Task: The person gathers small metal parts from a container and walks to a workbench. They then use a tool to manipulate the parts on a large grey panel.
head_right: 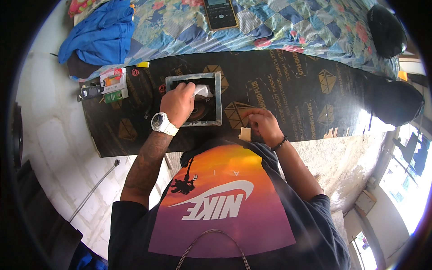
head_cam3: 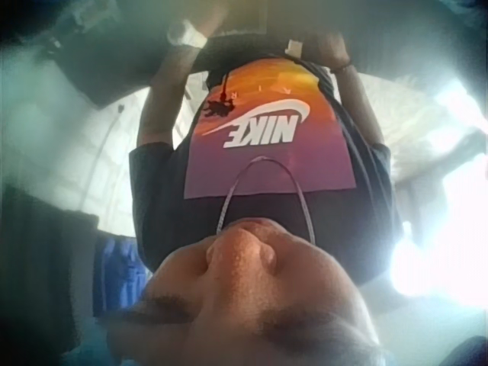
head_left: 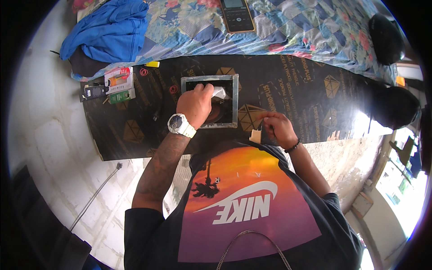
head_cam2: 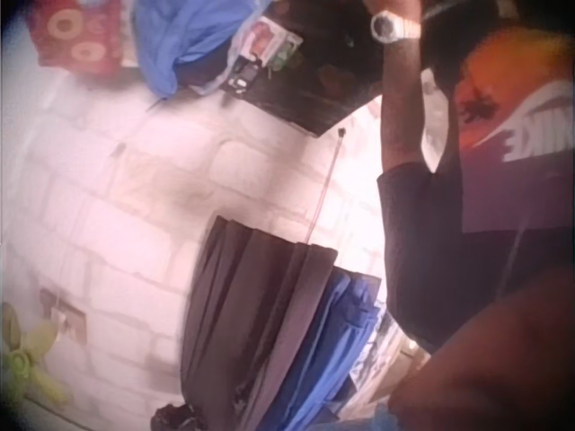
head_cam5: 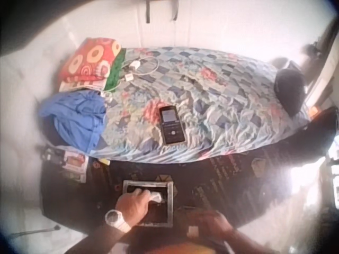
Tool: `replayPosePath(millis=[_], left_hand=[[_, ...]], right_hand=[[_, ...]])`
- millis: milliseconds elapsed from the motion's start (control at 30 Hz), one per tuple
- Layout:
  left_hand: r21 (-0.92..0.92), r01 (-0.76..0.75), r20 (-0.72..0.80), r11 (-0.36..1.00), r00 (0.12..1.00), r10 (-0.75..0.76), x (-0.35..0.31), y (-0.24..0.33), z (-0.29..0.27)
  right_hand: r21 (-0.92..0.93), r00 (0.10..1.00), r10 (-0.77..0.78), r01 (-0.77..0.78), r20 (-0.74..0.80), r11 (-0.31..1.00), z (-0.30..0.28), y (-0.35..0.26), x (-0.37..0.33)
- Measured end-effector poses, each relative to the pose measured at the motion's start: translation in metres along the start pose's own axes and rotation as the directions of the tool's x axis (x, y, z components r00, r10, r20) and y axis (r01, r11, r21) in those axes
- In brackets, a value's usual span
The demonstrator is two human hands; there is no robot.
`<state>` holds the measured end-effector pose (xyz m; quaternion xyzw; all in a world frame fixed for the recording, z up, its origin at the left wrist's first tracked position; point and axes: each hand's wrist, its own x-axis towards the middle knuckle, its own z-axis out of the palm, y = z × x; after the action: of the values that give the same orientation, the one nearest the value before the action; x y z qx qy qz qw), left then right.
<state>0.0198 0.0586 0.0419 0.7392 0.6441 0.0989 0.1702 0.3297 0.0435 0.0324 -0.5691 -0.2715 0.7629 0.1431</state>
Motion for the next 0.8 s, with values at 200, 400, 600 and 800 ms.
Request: replayPosePath(millis=[200, 400, 600, 800], left_hand=[[-0.059, 0.068, -0.199, 0.996, 0.977, -0.079, 0.006, -0.003, -0.014], [-0.198, 0.137, -0.223, 0.971, 0.958, -0.181, 0.000, -0.008, -0.019], [-0.304, 0.190, -0.129, 0.933, 0.963, -0.237, -0.007, -0.022, -0.039], [-0.569, 0.309, 0.001, 0.762, 0.927, -0.376, -0.009, -0.031, -0.041]], right_hand=[[-0.085, 1.000, -0.001, 0.000, -0.013, 0.996, 0.006, -0.013, 0.012], [-0.128, 1.000, -0.024, 0.023, -0.003, 0.992, 0.017, -0.034, 0.015], [-0.253, 0.995, -0.101, 0.095, -0.012, 0.963, 0.025, -0.046, 0.018], [-0.350, 0.967, -0.248, 0.252, 0.057, 0.902, 0.039, -0.051, 0.034]])
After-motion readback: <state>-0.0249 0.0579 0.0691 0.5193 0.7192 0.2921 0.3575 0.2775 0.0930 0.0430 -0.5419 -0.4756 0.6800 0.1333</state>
